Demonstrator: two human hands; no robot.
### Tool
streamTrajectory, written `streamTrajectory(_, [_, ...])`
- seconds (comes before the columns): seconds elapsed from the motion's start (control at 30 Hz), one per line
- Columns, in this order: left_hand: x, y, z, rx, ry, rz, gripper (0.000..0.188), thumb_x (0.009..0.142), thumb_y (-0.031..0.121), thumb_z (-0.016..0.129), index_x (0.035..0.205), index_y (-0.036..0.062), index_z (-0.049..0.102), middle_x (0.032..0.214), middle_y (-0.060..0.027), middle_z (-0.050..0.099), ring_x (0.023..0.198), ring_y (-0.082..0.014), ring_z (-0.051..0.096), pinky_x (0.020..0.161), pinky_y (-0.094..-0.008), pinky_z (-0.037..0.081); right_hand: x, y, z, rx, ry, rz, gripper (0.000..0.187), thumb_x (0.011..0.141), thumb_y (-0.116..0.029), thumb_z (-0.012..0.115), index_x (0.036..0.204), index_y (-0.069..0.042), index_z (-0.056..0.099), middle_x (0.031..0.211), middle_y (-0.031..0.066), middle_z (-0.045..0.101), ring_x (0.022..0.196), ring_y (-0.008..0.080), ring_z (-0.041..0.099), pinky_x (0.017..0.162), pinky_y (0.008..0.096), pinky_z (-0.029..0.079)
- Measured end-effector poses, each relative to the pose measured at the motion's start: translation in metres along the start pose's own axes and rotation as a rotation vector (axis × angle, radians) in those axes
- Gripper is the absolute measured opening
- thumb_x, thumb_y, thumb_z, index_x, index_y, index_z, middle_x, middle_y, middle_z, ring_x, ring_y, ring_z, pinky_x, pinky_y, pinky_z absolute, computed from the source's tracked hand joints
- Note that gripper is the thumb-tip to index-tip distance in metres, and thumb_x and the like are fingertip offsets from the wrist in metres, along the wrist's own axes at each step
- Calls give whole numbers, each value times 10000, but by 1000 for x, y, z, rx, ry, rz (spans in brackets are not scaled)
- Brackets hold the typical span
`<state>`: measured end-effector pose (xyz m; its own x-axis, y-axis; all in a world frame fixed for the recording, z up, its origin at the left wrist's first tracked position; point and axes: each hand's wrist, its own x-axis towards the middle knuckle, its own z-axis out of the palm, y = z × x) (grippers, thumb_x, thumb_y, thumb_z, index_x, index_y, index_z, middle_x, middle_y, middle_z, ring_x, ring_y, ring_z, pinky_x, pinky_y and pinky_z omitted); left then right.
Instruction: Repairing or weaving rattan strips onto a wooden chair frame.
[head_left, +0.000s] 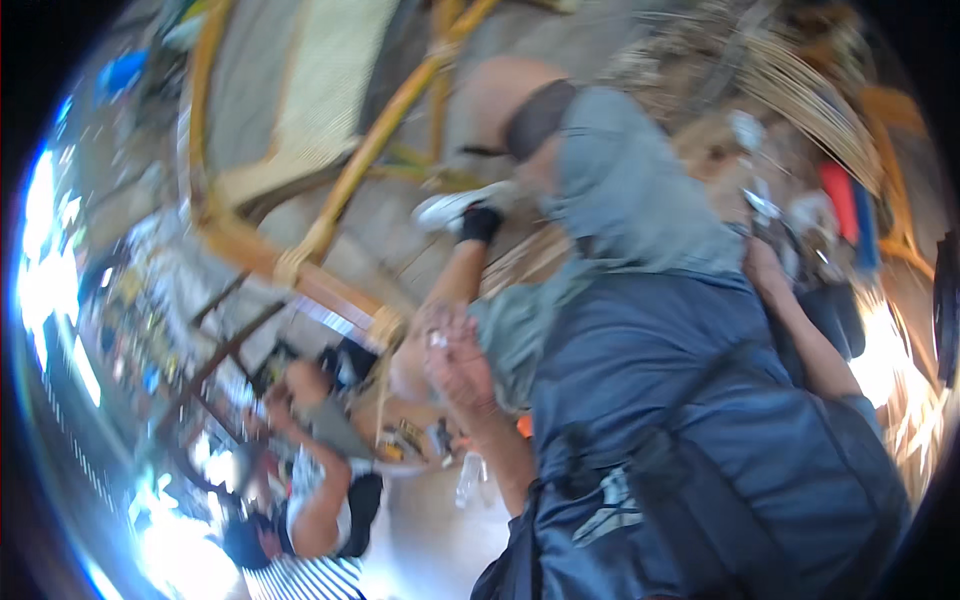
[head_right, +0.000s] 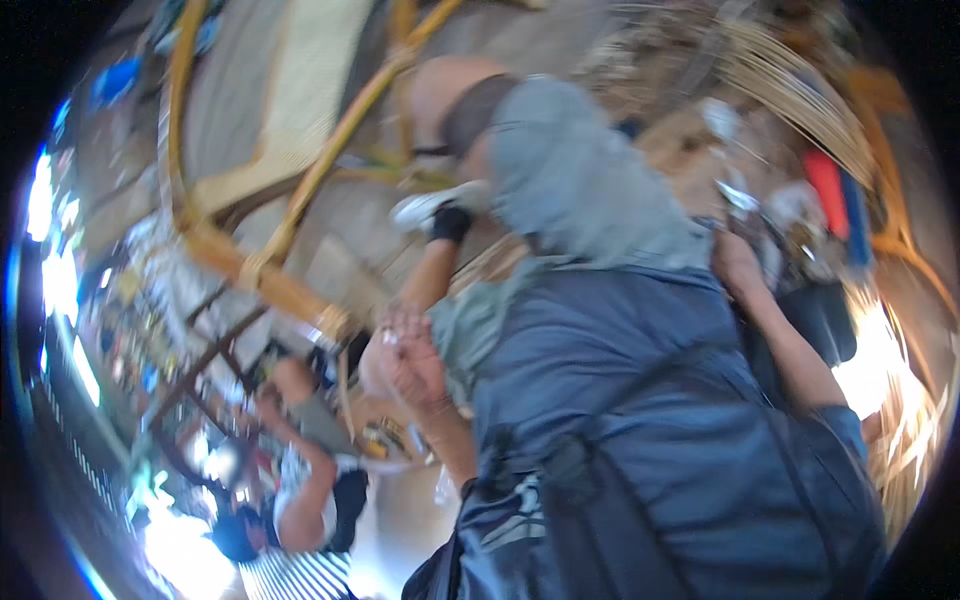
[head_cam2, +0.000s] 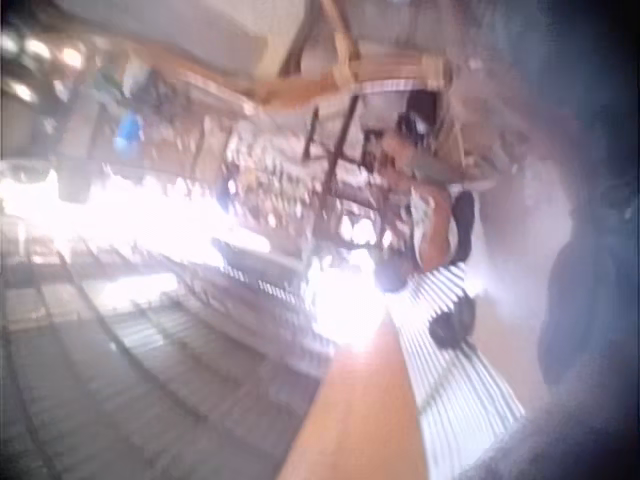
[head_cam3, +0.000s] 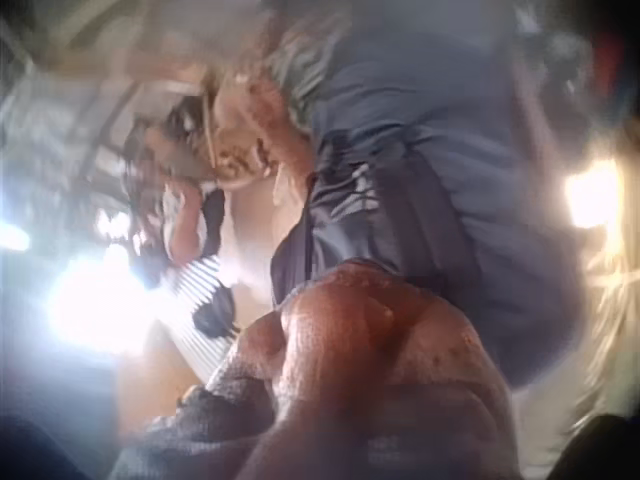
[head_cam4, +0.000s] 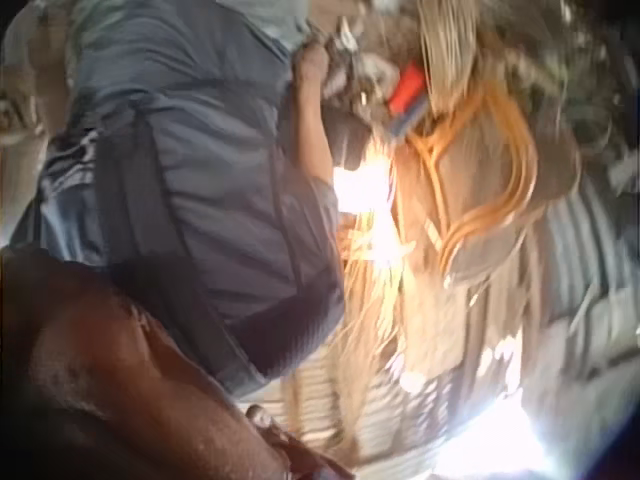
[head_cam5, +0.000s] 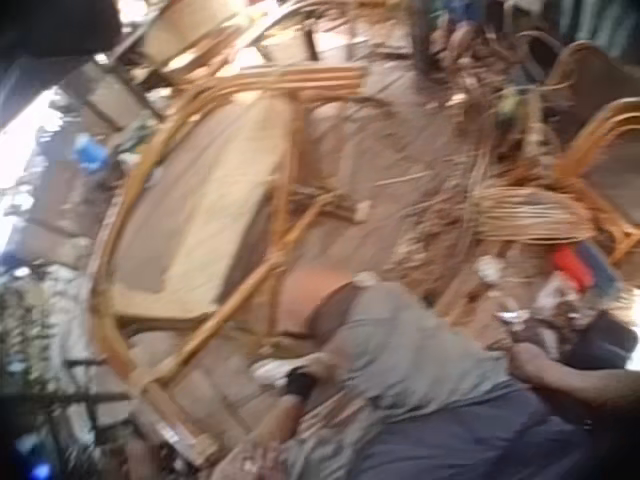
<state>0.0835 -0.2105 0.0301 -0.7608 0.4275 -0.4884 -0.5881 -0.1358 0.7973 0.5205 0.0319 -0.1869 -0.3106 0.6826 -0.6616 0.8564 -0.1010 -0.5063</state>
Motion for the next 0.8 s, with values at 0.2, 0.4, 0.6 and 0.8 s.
streamTrajectory(0.2, [-7,42,21,-462,-44,260,493,863,320,429,1217,-23,421,1297,-168,412,1218,-325,368,1016,-455,290,-22,-77,-19,29,212,-144,226,870,-179,413,912,-17,565,784,107,548,701,259,512,619,349,407])
streamTrajectory(0.4, [18,56,45,-452,177,552,397,911,291,316,1105,5,509,1167,-123,520,1124,-251,463,1005,-455,317,-12,-203,-91,508,362,-183,299,926,-357,404,842,-87,503,640,-16,453,545,66,418,491,202,315])
streamTrajectory(0.6, [22,67,21,-875,217,378,315,915,208,292,848,65,563,851,-67,601,863,-238,568,887,-417,408,-51,-394,-130,699,-343,-478,293,861,-311,501,965,-40,543,689,-26,460,618,38,437,530,195,353])
streamTrajectory(0.8, [24,78,28,-924,150,269,202,832,136,380,635,108,416,557,-6,394,540,-178,370,671,-336,381,-49,-414,-67,-53,-730,-636,247,834,-263,540,839,-21,493,657,80,483,650,182,489,604,311,407])
